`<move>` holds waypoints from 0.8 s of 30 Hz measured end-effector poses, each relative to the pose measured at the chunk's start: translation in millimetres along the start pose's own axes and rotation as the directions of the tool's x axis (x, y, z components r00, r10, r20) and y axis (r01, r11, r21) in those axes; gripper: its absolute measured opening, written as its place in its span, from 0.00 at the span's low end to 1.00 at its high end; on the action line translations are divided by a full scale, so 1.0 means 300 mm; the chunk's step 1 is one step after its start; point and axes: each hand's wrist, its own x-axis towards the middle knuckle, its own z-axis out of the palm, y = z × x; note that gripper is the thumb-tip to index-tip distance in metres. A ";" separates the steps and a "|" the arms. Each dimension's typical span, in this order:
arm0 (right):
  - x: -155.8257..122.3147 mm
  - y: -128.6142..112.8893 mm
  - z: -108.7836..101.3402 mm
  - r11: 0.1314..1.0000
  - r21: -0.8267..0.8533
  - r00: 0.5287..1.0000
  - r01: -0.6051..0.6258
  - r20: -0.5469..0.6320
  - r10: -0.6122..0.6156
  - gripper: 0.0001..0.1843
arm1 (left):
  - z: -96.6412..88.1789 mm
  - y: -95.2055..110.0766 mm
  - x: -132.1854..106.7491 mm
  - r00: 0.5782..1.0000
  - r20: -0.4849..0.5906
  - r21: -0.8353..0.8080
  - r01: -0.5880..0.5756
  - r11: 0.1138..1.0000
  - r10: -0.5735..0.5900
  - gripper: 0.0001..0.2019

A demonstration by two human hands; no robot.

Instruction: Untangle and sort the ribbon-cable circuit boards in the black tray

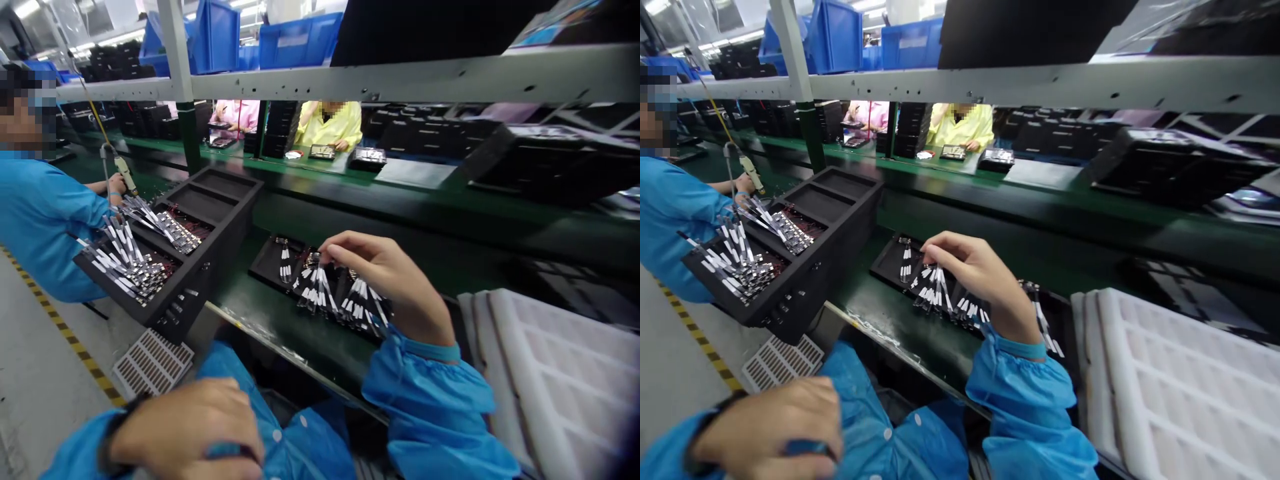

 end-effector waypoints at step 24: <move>-0.102 0.040 -0.146 0.998 -0.056 0.908 0.007 -0.418 -0.029 0.17 | -0.947 -0.284 0.244 0.659 -0.021 0.893 0.350 0.282 -0.752 0.32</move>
